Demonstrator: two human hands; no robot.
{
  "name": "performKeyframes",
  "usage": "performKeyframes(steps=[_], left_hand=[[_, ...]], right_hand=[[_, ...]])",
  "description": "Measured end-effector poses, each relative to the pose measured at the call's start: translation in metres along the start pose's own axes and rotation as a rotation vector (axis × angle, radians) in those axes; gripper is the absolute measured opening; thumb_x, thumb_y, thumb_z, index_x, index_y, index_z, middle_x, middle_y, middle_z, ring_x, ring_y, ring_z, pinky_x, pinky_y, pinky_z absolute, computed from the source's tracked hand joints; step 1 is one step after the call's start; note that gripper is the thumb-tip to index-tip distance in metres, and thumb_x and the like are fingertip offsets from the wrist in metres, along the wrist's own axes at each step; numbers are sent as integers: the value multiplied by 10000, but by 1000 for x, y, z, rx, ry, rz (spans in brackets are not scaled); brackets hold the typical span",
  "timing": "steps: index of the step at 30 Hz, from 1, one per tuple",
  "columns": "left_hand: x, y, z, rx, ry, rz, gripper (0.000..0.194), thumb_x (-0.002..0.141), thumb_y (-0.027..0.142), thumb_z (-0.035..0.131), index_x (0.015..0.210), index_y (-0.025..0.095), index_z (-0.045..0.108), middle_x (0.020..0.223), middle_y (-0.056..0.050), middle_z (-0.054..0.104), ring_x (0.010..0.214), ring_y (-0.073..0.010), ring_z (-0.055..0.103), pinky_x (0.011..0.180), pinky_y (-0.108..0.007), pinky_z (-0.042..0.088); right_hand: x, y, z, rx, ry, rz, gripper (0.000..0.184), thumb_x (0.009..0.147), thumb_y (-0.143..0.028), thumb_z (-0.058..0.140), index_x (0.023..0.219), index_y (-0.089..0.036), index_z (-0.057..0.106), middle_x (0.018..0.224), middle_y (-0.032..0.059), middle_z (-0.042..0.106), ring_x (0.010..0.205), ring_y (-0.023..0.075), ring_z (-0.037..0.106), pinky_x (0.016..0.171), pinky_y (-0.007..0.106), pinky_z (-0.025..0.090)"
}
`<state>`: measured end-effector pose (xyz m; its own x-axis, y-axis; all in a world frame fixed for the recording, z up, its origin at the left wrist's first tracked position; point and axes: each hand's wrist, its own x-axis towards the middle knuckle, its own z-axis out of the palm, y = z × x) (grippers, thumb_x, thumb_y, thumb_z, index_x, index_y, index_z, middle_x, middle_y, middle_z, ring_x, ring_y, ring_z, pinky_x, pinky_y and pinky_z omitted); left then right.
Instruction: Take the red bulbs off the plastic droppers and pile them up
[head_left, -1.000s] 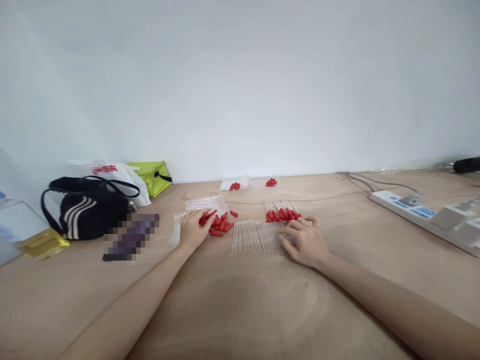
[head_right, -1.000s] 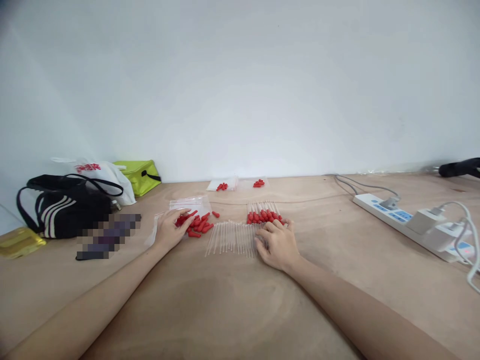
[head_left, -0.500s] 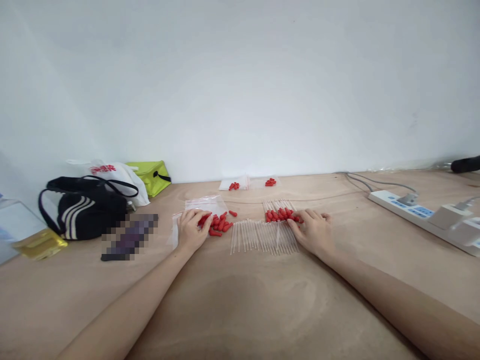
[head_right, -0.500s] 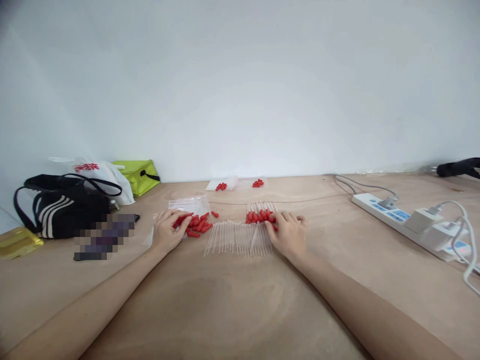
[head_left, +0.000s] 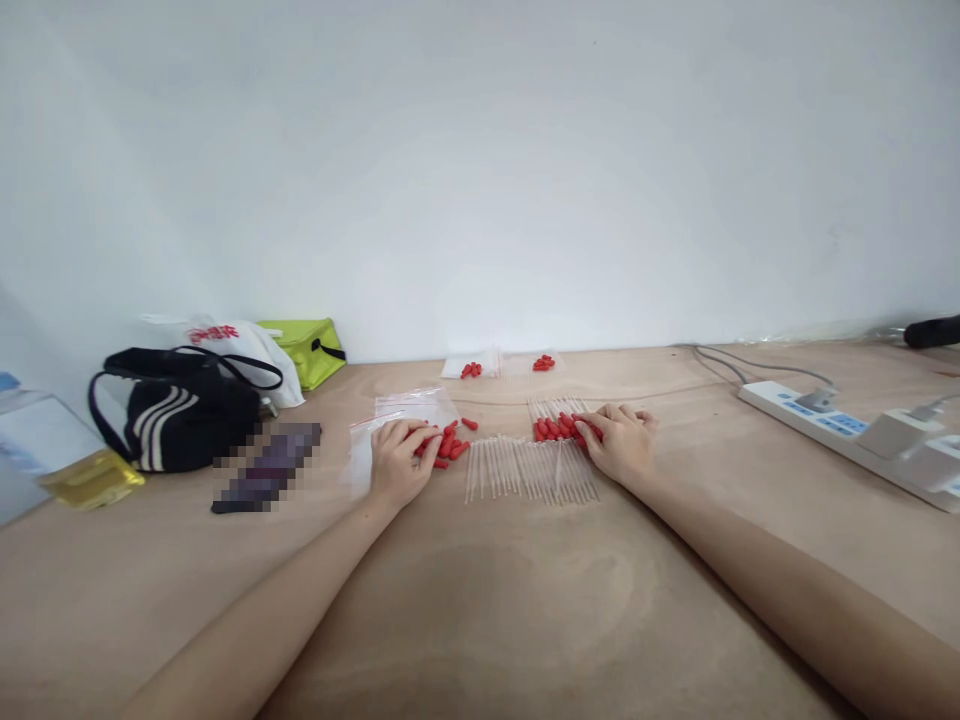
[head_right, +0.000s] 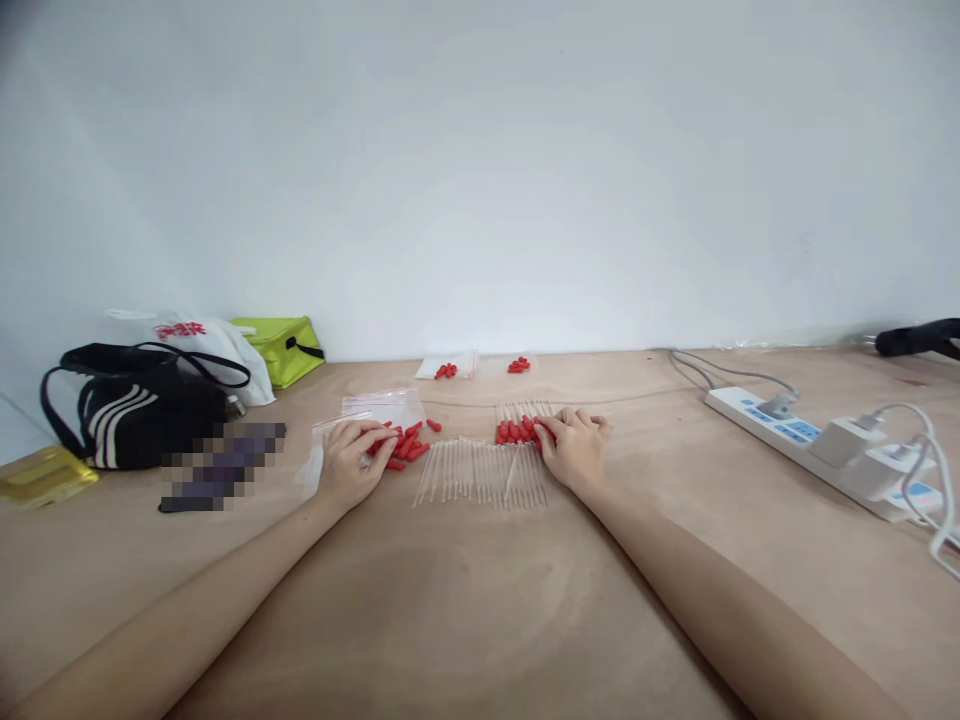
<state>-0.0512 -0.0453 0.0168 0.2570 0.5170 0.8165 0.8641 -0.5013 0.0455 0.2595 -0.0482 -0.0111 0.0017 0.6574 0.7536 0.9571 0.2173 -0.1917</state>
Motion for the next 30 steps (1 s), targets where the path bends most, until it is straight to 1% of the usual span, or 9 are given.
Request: performKeyframes(steps=[6, 8, 11, 14, 16, 18, 22, 26, 30], left_hand=[[-2, 17, 3, -69, -37, 124, 124, 781, 259, 537, 748, 228, 653, 786, -21, 634, 784, -176, 542, 758, -342, 369], [-3, 25, 6, -97, -53, 155, 124, 788, 247, 528, 769, 224, 649, 789, -23, 635, 787, -173, 542, 774, -345, 373], [-2, 39, 8, -116, -63, 224, 154, 799, 244, 514, 890, 216, 635, 876, -45, 636, 852, -187, 541, 801, -356, 373], [0, 52, 8, -103, -34, 313, 241, 802, 282, 524, 1018, 204, 596, 1009, -81, 613, 926, -214, 528, 818, -373, 367], [1, 57, 8, -95, -3, 361, 268, 802, 297, 533, 1047, 198, 579, 1028, -90, 609, 941, -225, 522, 819, -380, 360], [1, 60, 8, -107, -5, 411, 230, 814, 273, 525, 1025, 202, 581, 947, -70, 634, 880, -205, 538, 783, -360, 366], [-3, 63, 11, -173, -107, 453, 161, 861, 222, 447, 899, 185, 599, 714, -24, 618, 666, -140, 534, 635, -287, 370], [-7, 69, 12, -226, -173, 430, 237, 884, 210, 372, 812, 158, 592, 671, -33, 583, 598, -125, 510, 577, -273, 363], [-8, 72, 9, -250, -230, 447, 252, 873, 181, 367, 746, 159, 584, 610, -23, 564, 573, -120, 498, 557, -275, 334]], right_hand=[[-8, -4, -15, 131, 129, 51, 248, 857, -291, 392, 885, -219, 628, 782, 33, 660, 747, 171, 512, 805, 370, 199], [-12, -10, -21, 211, 98, -6, 240, 858, -275, 389, 927, -219, 612, 802, 34, 664, 750, 168, 524, 800, 357, 224], [-17, -22, -26, 308, 11, -137, 229, 851, -244, 396, 960, -223, 597, 821, 25, 661, 769, 158, 533, 786, 334, 259], [-19, -35, -30, 362, -34, -247, 218, 847, -229, 406, 958, -222, 593, 808, 13, 659, 778, 146, 534, 802, 332, 265], [-20, -41, -32, 393, -53, -302, 210, 849, -227, 411, 955, -224, 592, 822, 5, 662, 774, 139, 534, 822, 339, 259], [-21, -45, -34, 413, -70, -336, 203, 853, -224, 411, 942, -229, 593, 821, -3, 665, 766, 133, 533, 830, 343, 257], [-23, -50, -36, 379, -90, -375, 186, 839, -240, 438, 933, -233, 599, 808, -12, 663, 768, 128, 532, 838, 347, 257], [-24, -52, -34, 315, -60, -406, 162, 805, -344, 514, 830, -225, 622, 779, -8, 651, 751, 132, 520, 837, 353, 250], [-24, -50, -33, 315, -48, -470, 203, 832, -332, 484, 723, -233, 624, 661, -25, 619, 696, 121, 491, 848, 357, 232]])
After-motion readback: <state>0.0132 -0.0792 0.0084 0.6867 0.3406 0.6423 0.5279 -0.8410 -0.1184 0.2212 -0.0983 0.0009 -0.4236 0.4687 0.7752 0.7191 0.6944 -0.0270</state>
